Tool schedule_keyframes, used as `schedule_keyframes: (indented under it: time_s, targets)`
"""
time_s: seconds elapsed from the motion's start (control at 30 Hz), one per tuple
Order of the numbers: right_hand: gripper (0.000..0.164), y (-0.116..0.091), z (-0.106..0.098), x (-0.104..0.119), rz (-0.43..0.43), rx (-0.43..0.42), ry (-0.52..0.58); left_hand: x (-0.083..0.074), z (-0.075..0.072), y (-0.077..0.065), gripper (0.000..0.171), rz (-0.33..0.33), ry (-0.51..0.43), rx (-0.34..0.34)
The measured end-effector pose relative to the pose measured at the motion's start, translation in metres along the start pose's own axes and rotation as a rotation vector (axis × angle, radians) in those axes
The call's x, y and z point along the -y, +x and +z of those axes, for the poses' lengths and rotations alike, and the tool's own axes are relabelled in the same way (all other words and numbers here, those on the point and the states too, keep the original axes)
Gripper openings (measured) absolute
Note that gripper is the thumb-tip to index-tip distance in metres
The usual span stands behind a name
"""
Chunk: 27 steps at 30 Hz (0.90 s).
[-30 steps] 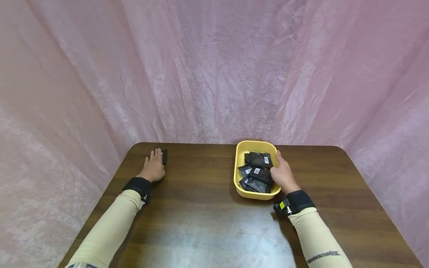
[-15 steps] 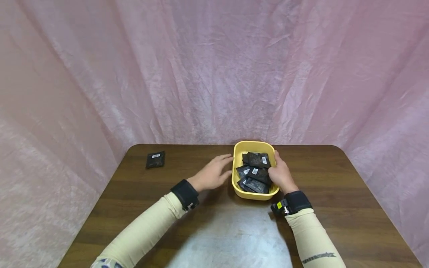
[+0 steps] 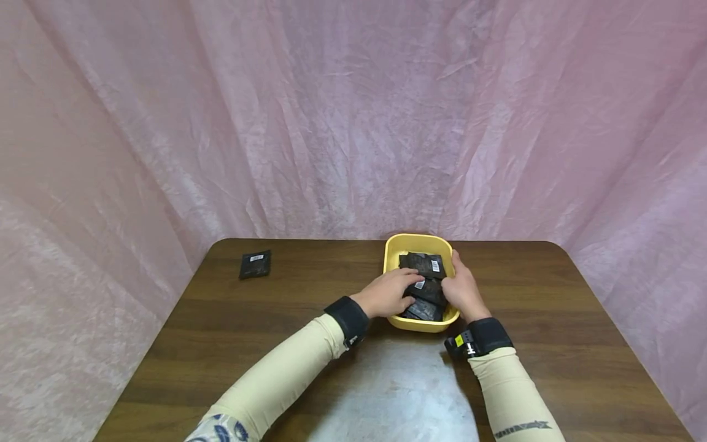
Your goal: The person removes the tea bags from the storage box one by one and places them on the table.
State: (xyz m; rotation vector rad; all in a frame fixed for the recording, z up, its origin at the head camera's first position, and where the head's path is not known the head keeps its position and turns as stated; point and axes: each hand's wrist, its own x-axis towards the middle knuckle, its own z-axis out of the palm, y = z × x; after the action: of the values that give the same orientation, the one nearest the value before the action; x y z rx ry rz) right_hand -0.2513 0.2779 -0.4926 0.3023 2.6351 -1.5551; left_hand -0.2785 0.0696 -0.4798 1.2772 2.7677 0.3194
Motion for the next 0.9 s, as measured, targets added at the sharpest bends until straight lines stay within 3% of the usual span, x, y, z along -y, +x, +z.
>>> schedule_keyframes:
  time_s: [0.27, 0.5, 0.67, 0.9]
  targets:
    - [0.092, -0.001, -0.002, -0.003, -0.006, -0.006, 0.000, -0.010, 0.010, 0.014, 0.053, -0.059, 0.159, 0.063]
    - [0.092, -0.004, -0.001, -0.003, 0.012, -0.010, -0.004, -0.012, 0.016, 0.013, 0.053, -0.099, 0.162, -0.016]
    - [0.091, -0.004, 0.000, -0.002, 0.026, -0.011, -0.005, -0.014, 0.019, 0.010, 0.039, -0.132, 0.145, -0.080]
    - [0.092, -0.003, -0.001, -0.001, 0.011, -0.002, -0.036, -0.013, 0.019, 0.007, 0.031, -0.175, 0.060, -0.179]
